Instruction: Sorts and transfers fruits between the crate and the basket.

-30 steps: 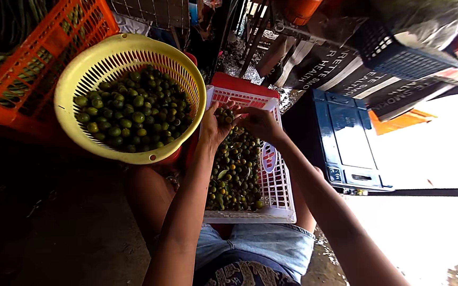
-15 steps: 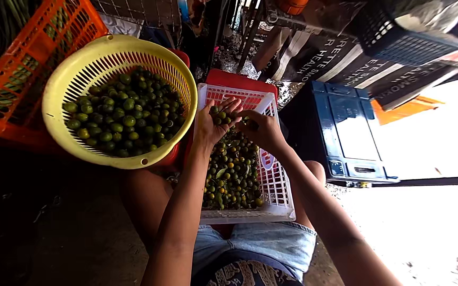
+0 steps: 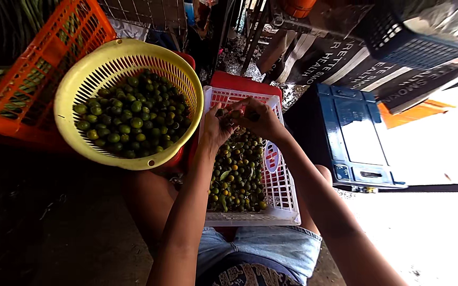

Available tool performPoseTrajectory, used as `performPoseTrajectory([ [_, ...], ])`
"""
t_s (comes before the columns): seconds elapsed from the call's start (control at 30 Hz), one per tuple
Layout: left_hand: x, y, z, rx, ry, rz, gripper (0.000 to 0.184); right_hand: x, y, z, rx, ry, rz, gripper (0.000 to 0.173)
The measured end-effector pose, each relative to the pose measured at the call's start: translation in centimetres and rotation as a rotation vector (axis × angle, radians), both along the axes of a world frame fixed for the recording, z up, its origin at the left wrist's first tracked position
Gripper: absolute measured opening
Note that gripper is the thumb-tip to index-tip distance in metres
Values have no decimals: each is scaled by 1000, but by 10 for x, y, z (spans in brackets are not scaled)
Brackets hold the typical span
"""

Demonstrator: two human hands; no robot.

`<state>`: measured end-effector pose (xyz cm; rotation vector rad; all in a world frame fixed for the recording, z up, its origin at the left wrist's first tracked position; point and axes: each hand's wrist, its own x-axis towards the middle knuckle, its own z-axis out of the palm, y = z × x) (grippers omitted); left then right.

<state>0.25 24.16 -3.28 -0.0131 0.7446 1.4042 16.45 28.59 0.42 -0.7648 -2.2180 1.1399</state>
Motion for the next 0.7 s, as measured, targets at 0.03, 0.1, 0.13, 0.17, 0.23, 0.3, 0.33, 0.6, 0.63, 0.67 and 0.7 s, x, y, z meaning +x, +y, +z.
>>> performPoseTrajectory([
  [0.03, 0, 0, -1, 12, -3, -1, 44, 1, -1, 0, -12, 30, -1, 35],
  [0.1, 0, 0, -2, 14, 7, -1, 41, 3, -3, 1, -11, 49, -26, 34],
  [0.13, 0, 0, -1, 5, 21, 2, 33, 3, -3, 1, 6, 32, -42, 34],
  [0.17, 0, 1, 0, 1, 38, 2, 27, 4, -3, 2, 29, 12, -55, 34],
  [0.23, 1, 1, 0, 23, 43, -11, 25, 5, -1, 2, 58, -25, -62, 32],
  [0.3, 1, 0, -2, 62, 21, -30, 29, 4, 0, 2, 61, -66, -79, 29],
  [0.33, 1, -1, -2, 75, 16, -43, 33, 3, -1, 3, 77, -119, -99, 31],
  [0.6, 3, -2, -3, 4, 100, -76, 28, -35, -12, 13, 285, -142, -104, 38],
  [0.63, 1, -2, -4, 13, 97, -67, 27, -37, -11, 15, 300, -136, -120, 38],
  [0.67, -1, -3, -4, 20, 109, -64, 24, -35, -9, 18, 308, -120, -160, 37],
  [0.7, -1, -4, -4, 27, 129, -59, 24, -29, -7, 20, 303, -107, -214, 37],
])
